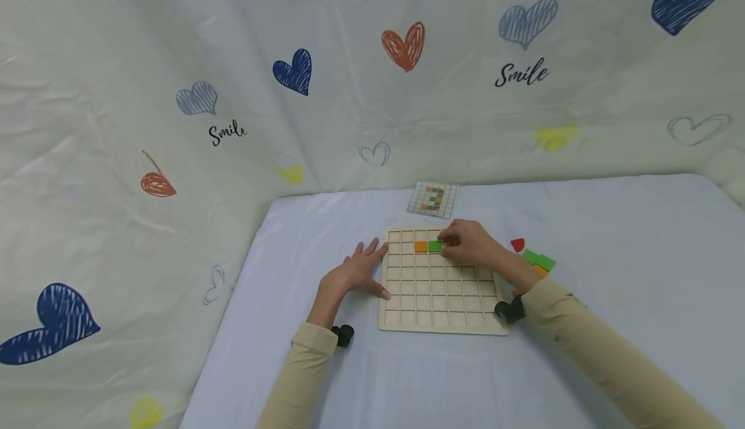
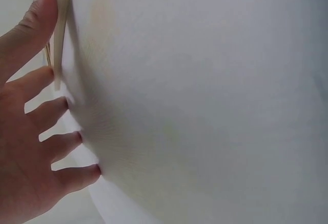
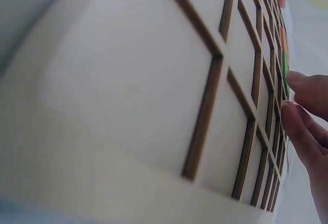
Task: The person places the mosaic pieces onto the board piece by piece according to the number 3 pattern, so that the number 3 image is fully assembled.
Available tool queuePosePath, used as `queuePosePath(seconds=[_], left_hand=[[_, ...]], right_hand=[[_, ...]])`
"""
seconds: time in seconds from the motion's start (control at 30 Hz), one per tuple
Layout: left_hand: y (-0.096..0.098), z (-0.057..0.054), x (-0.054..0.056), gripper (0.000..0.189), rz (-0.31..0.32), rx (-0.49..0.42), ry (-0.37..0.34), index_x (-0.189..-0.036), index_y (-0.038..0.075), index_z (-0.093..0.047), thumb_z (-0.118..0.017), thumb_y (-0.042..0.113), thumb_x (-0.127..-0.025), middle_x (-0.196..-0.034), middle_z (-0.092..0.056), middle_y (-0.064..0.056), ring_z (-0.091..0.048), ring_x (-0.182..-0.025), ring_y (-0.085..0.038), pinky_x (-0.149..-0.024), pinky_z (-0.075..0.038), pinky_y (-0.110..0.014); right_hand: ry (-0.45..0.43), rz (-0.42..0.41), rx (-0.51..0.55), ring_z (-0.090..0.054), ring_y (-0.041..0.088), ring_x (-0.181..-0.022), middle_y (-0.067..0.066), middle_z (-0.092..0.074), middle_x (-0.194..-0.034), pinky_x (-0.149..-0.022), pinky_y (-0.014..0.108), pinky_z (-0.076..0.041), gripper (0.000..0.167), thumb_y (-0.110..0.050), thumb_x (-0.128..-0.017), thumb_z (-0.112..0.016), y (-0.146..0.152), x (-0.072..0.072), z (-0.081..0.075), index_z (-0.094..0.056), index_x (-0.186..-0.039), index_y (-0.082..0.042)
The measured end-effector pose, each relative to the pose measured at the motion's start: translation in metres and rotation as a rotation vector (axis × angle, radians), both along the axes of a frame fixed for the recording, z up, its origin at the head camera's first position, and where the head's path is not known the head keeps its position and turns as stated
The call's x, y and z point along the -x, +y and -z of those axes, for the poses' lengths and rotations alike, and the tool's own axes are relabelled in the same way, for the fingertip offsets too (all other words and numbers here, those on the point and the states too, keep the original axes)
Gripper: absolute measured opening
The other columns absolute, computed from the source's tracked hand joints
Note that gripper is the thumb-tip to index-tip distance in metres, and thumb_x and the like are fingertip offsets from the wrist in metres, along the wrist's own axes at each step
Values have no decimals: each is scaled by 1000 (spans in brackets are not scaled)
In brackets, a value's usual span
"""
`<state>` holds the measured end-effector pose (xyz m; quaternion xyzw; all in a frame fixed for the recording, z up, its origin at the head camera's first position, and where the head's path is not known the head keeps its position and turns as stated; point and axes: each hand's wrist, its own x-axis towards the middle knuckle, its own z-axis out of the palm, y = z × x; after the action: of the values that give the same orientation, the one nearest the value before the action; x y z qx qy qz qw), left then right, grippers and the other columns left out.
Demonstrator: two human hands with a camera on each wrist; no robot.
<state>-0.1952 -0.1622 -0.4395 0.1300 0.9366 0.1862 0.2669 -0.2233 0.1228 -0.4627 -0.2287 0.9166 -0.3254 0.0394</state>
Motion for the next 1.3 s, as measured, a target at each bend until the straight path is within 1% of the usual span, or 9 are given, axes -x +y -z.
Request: queuePosePath(seconds=[0.13,0.27,0.37,0.53,0.73,0.87,1.0,1.13,1.3], left_hand=[[0,1,-1,112,2,-6,3,-166,22,-23,-91,33,-77,-175,-7,-3,2,-161,-34,-127,-10,-61],[0,0,-1,112,7,-9,4,-166,21,-23,-91,33,-78,-175,-7,-3,1,-161,-34,-127,-10,-61],[0,0,-2,112,7,0,6,-166,22,-22,-91,33,-78,-175,-7,-3,1,-161,-34,-127,-10,-61],[1,0,-2,112,15,14,12,-166,22,-21,-91,34,-78,-175,-6,-3,1,-161,-35,-127,-11,-61],[1,0,-2,113,17,10,15,-166,22,-21,-91,34,-78,-175,-6,-3,1,-161,-35,-127,-10,-62],[1,1,-1,113,18,9,16,-166,21,-21,-91,35,-78,-175,-6,-4,1,-161,-35,-127,-11,-62],[0,1,-1,112,18,5,20,-166,21,-21,-90,35,-78,-175,-6,-4,2,-161,-35,-127,-11,-62],[0,1,-1,112,19,4,22,-166,21,-21,-90,34,-79,-175,-5,-4,2,-161,-35,-127,-10,-62],[0,1,-2,113,13,-3,11,-166,21,-21,-91,33,-78,-174,-6,-4,3,-161,-35,-127,-9,-62]], right_hand=[[-6,22,12,-65,20,-82,10,-69,-93,-75,38,-57,23,-5,-88,-75,10,-4,-2,-77,-110,4],[10,38,8,-67,21,-82,8,-69,-92,-76,38,-58,20,-3,-89,-74,24,-9,-5,-77,-108,3],[28,40,-11,-67,21,-81,8,-70,-91,-74,38,-58,19,-2,-89,-74,35,-12,-8,-77,-107,4],[31,55,-37,-65,21,-82,7,-71,-91,-72,35,-55,17,-4,-90,-75,54,-18,-13,-77,-105,3],[23,107,-42,-63,20,-81,8,-71,-91,-71,32,-54,16,-7,-90,-75,75,-27,-15,-76,-104,2],[41,135,-60,-62,20,-80,9,-72,-90,-70,33,-53,18,-8,-90,-76,88,-29,-14,-75,-104,4],[60,180,-84,-63,22,-80,12,-72,-90,-72,36,-55,19,-8,-90,-75,98,-29,-13,-74,-104,6],[40,237,-83,-64,27,-80,16,-73,-89,-71,38,-56,23,-11,-92,-74,108,-30,-12,-73,-103,9],[34,323,-73,-64,31,-80,22,-73,-90,-68,37,-56,27,-13,-93,-73,117,-34,-8,-72,-103,12]])
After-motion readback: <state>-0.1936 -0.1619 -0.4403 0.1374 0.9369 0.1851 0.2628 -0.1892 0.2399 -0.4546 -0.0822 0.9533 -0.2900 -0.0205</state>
